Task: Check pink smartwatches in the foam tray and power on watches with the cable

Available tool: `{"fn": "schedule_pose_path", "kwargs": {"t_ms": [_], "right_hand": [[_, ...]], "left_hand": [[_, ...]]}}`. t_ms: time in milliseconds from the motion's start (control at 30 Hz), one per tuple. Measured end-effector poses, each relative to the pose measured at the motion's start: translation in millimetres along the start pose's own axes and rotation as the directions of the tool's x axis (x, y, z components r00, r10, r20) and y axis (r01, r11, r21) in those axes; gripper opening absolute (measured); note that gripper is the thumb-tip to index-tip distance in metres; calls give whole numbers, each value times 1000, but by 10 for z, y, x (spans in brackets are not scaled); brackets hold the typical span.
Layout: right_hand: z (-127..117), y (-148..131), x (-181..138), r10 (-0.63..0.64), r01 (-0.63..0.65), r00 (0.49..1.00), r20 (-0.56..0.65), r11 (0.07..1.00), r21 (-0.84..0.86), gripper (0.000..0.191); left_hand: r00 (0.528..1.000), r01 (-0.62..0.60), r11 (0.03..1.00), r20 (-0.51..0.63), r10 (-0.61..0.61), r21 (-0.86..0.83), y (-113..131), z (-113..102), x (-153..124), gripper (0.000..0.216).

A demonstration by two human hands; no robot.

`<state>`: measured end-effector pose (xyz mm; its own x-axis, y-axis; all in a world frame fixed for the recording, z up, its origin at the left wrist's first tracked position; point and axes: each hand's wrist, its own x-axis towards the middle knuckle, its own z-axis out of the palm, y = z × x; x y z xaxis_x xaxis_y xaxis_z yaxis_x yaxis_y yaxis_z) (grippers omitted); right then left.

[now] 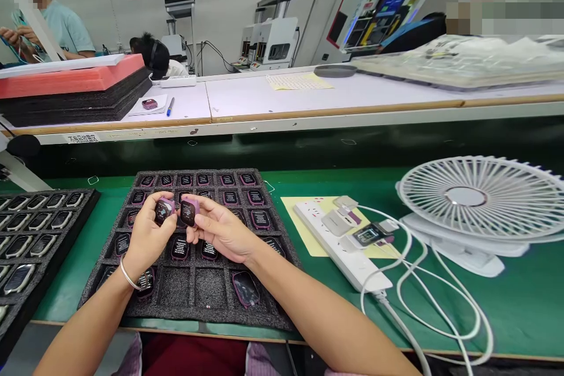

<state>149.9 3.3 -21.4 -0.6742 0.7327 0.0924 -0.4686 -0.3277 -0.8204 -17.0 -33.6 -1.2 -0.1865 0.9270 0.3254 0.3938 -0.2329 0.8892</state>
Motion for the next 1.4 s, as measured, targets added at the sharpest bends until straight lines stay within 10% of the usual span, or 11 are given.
{"fn": "schedule_pose_path", "kwargs": {"t_ms": [1400], "right_hand": [[34, -29, -26, 10, -9, 1000, -17, 1000, 19, 49]], "left_hand": [[999, 32, 998, 9, -31, -49, 17, 11, -17, 32]]}}
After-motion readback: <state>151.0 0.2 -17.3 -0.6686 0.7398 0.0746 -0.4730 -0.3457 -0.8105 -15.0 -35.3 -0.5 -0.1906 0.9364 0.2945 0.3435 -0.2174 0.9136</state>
